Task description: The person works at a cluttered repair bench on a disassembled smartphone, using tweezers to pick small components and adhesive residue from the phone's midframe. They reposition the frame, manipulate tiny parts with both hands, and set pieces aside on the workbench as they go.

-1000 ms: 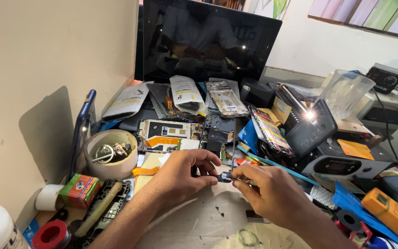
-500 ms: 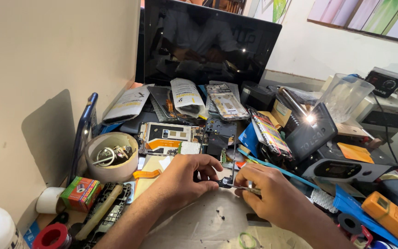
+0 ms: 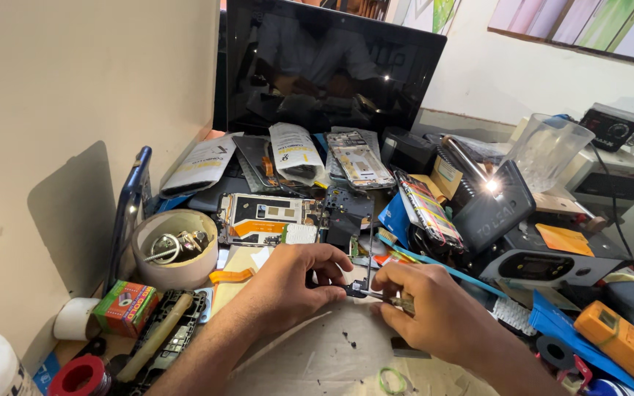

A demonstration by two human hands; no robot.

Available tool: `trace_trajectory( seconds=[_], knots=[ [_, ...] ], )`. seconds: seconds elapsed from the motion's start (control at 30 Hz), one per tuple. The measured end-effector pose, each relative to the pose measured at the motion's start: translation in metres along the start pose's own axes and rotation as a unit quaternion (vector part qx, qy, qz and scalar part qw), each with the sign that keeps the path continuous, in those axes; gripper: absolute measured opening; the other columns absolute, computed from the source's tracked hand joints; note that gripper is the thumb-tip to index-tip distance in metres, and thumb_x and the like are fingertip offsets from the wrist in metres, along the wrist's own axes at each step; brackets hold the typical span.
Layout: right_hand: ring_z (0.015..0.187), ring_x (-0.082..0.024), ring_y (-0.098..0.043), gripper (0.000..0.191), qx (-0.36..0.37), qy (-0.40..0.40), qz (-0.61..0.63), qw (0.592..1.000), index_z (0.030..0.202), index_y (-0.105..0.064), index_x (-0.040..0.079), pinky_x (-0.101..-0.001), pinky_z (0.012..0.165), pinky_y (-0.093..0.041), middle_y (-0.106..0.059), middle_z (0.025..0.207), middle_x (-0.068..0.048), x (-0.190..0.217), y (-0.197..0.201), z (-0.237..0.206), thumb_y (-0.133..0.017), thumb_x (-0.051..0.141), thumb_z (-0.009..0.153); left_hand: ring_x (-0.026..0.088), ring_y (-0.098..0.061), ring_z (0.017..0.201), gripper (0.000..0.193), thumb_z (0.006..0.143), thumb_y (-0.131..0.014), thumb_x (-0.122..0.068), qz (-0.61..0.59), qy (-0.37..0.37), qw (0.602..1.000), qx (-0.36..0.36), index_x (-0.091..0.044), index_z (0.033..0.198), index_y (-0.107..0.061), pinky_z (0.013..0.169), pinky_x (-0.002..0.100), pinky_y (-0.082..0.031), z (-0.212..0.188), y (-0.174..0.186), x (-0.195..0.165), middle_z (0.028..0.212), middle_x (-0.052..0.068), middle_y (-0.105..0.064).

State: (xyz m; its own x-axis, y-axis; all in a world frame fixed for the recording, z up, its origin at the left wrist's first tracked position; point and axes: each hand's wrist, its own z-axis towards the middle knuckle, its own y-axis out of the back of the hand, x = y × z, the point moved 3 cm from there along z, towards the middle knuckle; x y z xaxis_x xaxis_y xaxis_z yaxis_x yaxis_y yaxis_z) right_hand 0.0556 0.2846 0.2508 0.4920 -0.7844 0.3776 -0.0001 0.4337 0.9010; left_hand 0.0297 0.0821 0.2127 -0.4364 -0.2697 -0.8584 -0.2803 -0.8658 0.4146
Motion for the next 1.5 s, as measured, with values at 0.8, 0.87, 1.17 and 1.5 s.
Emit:
trace_trajectory(
  seconds=[0.8,0.87,1.17,1.5],
  knots=[
    [0.079,-0.030,-0.072,0.016,-0.031,0.086,-0.041,0.995,0.093,-0.076,0.009,-0.0391,0.067,-0.055,-0.076,0.084,-0.009,-0.002,0.006,-0.003,-0.078,0.018,0.081,0.009,-0.072,0.077,0.030,0.077,-0.079,-0.006,0.018,0.004,1.000,-0.002,-0.005,0.106,-0.073,0.074,0.026,-0.058,-0.001,0.000,-0.002,0.084,0.004,-0.078],
    [0.076,-0.030,-0.072,0.016,-0.015,0.067,-0.041,0.997,0.096,-0.077,0.009,-0.0394,0.067,-0.055,-0.075,0.082,-0.009,-0.004,0.005,-0.002,-0.078,0.020,0.083,0.009,-0.072,0.077,0.030,0.077,-0.079,-0.006,0.014,0.003,1.000,-0.002,-0.004,0.106,-0.073,0.074,0.026,-0.058,-0.002,-0.001,-0.002,0.085,0.004,-0.078],
    [0.074,-0.032,-0.072,0.019,-0.025,0.077,-0.018,0.997,0.095,-0.075,0.005,-0.0386,0.065,-0.056,-0.075,0.081,-0.013,-0.002,0.011,-0.001,-0.076,0.013,0.078,0.015,-0.077,0.080,0.028,0.077,-0.079,-0.010,0.039,-0.040,0.998,-0.040,-0.007,0.105,-0.073,0.075,0.029,-0.060,-0.001,-0.004,-0.007,0.087,0.006,-0.080],
    [0.066,-0.012,-0.076,0.024,-0.062,0.021,0.085,0.994,0.100,-0.073,0.003,-0.0292,0.063,-0.060,-0.079,0.077,-0.009,-0.002,0.022,-0.001,-0.079,0.017,0.082,0.022,-0.080,0.087,0.031,0.078,-0.080,-0.021,0.107,-0.052,0.989,-0.091,-0.016,0.108,-0.074,0.075,0.034,-0.061,-0.006,-0.005,-0.023,0.094,0.006,-0.081]
  ],
)
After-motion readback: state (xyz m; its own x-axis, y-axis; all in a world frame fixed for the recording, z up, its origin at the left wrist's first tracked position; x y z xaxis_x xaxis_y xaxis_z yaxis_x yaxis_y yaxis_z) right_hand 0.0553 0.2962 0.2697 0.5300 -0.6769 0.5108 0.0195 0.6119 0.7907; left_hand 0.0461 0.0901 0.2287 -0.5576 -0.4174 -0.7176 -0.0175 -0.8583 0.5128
